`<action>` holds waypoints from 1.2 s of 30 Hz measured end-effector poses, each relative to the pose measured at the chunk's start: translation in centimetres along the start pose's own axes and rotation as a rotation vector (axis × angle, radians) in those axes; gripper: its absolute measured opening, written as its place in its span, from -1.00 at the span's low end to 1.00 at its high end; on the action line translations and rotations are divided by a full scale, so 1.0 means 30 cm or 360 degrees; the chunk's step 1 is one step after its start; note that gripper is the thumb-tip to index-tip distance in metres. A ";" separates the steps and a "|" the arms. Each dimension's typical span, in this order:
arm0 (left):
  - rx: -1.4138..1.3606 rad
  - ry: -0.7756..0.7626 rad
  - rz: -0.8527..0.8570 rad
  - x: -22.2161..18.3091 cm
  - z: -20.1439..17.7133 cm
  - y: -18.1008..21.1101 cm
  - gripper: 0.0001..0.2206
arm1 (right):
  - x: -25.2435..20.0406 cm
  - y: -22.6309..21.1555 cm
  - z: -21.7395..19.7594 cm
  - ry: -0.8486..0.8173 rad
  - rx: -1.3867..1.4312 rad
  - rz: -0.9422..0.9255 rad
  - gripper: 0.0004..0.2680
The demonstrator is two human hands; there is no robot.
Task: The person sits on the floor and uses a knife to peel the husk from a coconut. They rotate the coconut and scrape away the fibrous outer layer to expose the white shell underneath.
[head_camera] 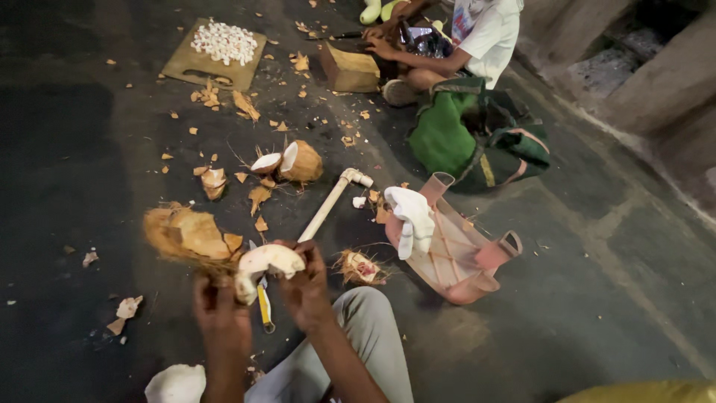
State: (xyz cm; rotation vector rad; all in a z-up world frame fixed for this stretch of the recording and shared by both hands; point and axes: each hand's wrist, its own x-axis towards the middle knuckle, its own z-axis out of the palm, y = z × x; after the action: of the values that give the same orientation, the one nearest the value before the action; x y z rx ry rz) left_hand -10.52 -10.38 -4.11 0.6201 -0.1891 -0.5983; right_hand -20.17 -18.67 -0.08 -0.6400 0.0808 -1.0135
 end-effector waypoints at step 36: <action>0.0260 -0.0547 -0.0905 -0.004 -0.082 -0.027 -0.27 | 0.066 -0.074 -0.134 0.0162 -0.0730 0.0205 -0.67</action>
State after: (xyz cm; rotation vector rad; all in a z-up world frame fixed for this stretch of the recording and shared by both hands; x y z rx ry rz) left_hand -10.18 -9.64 -6.56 0.7301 -0.3917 -1.2498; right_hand -22.21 -22.92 -1.74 -0.9861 0.4486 -0.9068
